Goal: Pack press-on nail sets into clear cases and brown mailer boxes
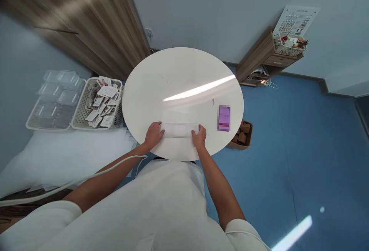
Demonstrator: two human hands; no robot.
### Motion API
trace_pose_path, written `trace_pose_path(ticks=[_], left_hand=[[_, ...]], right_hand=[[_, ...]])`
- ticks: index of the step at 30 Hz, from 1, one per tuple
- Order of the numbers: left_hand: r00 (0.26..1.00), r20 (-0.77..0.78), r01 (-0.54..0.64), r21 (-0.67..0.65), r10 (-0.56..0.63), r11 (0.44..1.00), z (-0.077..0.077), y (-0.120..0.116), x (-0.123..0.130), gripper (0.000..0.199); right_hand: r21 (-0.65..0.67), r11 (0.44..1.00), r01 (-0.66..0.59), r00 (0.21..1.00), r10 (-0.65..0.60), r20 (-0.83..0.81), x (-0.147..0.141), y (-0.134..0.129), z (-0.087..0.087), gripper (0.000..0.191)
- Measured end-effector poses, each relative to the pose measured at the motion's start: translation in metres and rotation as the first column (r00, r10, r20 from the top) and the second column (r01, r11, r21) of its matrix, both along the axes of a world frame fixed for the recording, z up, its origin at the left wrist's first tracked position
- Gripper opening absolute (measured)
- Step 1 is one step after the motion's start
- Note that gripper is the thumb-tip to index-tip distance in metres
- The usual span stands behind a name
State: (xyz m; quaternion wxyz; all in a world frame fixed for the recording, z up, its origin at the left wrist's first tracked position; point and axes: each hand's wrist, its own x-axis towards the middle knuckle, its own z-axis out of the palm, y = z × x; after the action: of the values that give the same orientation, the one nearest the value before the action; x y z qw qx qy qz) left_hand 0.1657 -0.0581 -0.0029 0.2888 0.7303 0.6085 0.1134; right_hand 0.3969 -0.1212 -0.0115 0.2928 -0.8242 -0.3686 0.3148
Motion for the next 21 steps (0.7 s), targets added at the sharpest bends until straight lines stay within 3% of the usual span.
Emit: trace_pose_path(ticks=[2, 4, 6, 9, 12, 15, 21], left_hand=[[0.971, -0.030, 0.241, 0.134, -0.239, 0.961, 0.006, -0.011, 0.008, 0.044], [0.885, -0.086, 0.465, 0.161, -0.457, 0.871, 0.010, -0.020, 0.018, 0.048], [0.813, -0.155, 0.580, 0.133, -0.561, 0.804, 0.011, -0.026, 0.027, 0.054], [0.775, -0.239, 0.617, 0.088, -0.585, 0.782, 0.007, -0.028, 0.032, 0.059], [0.759, -0.261, 0.633, 0.079, -0.597, 0.770, 0.004, -0.026, 0.031, 0.062], [0.754, -0.254, 0.639, 0.069, -0.606, 0.766, 0.002, -0.027, 0.030, 0.066], [0.758, -0.222, 0.635, 0.041, -0.613, 0.771, 0.005, -0.031, 0.040, 0.073]], right_hand=[[-0.001, 1.000, -0.028, 0.999, 0.028, -0.029, -0.007, -0.007, -0.001, 0.061], [-0.006, 0.999, -0.047, 0.996, 0.046, -0.074, -0.012, -0.009, -0.001, 0.067], [-0.019, 1.000, -0.021, 0.992, 0.019, -0.124, -0.014, -0.005, 0.000, 0.072], [-0.071, 0.997, 0.039, 0.971, -0.055, -0.232, -0.010, 0.005, 0.004, 0.076], [-0.127, 0.992, 0.000, 0.950, -0.039, -0.309, -0.004, 0.012, 0.008, 0.054], [-0.144, 0.989, -0.023, 0.965, -0.016, -0.262, -0.001, 0.013, 0.009, 0.031], [-0.156, 0.985, 0.080, 0.979, -0.107, -0.173, 0.001, 0.009, 0.011, 0.021]])
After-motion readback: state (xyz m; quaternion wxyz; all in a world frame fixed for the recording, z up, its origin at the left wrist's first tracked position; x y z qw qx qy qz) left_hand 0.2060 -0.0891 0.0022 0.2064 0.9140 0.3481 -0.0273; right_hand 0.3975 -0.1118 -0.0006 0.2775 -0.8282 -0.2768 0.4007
